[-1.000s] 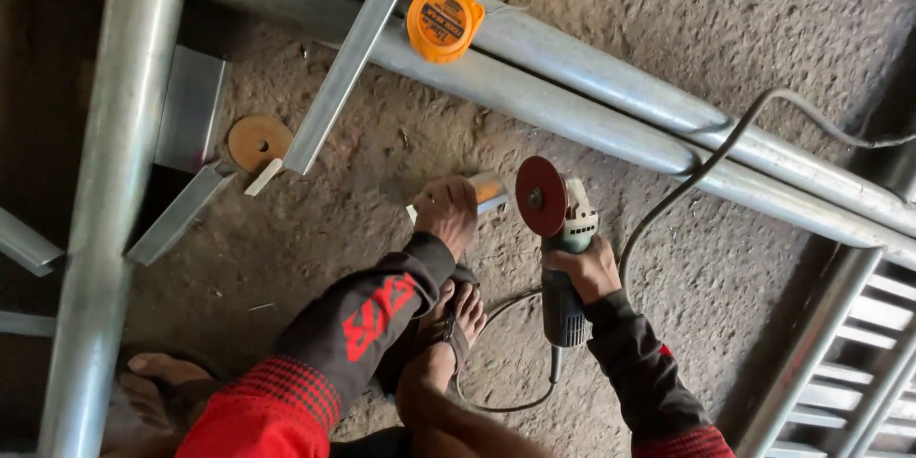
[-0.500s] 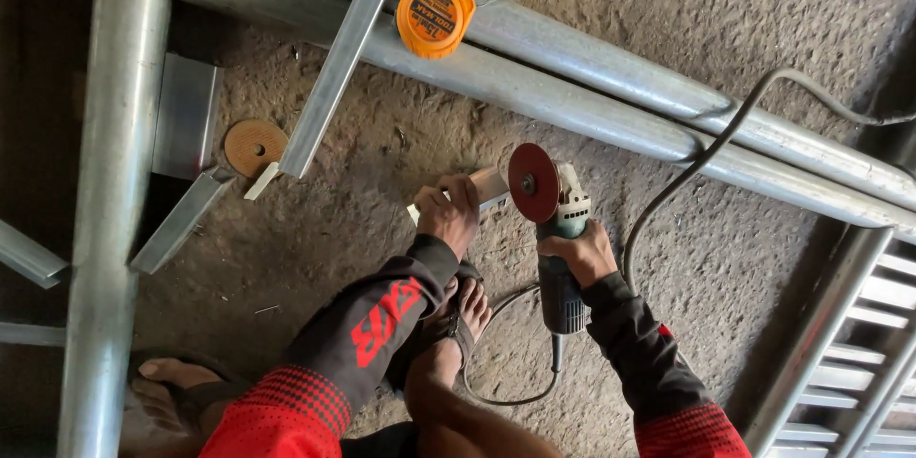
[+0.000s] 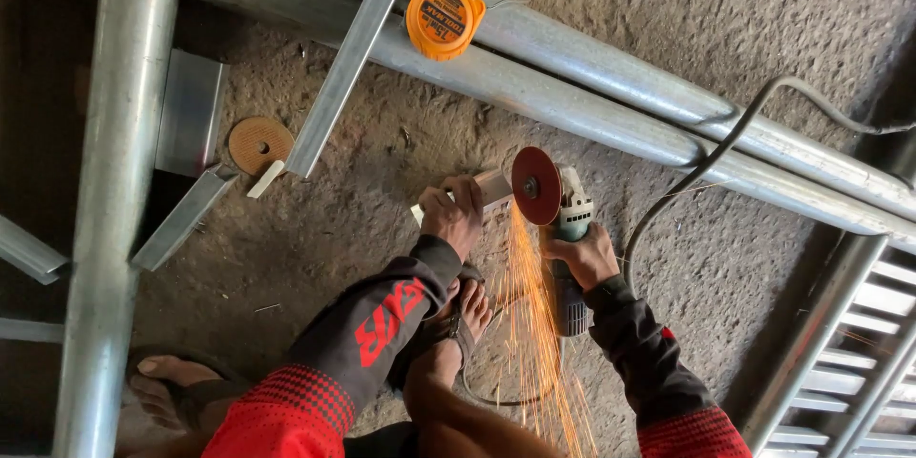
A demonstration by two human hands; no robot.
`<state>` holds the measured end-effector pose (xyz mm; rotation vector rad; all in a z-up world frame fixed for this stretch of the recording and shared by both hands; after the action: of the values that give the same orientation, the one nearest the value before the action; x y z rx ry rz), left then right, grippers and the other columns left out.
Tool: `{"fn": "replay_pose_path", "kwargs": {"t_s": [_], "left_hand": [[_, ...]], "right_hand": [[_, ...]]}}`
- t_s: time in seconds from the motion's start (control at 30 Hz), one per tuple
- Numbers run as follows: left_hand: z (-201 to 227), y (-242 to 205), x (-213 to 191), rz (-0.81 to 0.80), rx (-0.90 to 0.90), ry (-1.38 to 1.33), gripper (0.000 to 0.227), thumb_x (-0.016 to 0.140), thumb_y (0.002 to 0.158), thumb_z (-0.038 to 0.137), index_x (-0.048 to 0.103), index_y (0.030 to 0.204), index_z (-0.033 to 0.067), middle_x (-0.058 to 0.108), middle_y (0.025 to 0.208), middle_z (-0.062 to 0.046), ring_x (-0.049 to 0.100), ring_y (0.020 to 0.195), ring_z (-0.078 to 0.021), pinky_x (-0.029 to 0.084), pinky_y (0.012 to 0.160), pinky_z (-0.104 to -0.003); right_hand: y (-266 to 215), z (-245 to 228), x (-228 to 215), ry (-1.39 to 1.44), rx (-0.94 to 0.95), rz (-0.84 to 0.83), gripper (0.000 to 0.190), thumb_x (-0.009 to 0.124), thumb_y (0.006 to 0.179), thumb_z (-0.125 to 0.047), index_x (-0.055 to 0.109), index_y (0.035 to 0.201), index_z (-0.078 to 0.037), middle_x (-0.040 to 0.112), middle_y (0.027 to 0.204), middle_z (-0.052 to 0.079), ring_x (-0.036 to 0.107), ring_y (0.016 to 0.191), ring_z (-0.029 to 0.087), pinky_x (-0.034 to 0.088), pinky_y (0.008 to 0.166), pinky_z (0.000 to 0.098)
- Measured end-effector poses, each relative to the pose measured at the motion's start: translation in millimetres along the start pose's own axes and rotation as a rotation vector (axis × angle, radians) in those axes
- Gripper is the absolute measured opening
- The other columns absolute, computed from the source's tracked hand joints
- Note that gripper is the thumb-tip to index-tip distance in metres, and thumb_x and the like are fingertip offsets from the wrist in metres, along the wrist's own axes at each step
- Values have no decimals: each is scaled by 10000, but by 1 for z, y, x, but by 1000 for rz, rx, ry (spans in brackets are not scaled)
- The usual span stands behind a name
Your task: Cutting a small metal strip into multiple pieces using a handheld angle grinder on a workshop floor.
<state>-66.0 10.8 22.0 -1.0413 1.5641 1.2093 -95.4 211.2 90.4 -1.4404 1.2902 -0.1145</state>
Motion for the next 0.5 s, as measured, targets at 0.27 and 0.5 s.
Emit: {"fn": "replay_pose_path", "kwargs": {"t_s": [0.27,0.5], "left_hand": [[-1,0,-5,-94,28,-41,412,465,960,178,590,1261,-75,507,866,-284,483,535,-373,318,544,-465],[4,-1,4,2,-10,-43,452,435,881,169,608,1200,-101,474,812,-320,465,490,-451,289,521,-483]], "right_hand": [[-8,-14,-1,48,-78,-24,418,933,474,-298,681,657,-19,604,573,149,615,586,256,497,630,381],[-17,-16,0,-22,-72,59,462,942,499,-315,648,700,-21,604,610,176,638,613,275,509,652,391]]}}
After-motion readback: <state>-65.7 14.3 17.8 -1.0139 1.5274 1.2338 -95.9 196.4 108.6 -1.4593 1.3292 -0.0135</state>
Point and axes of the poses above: each hand's wrist, its own y-axis towards the middle knuckle, its own x-axis out of the palm, z = x × y, the point moved 7 cm from there along y, towards the middle knuckle
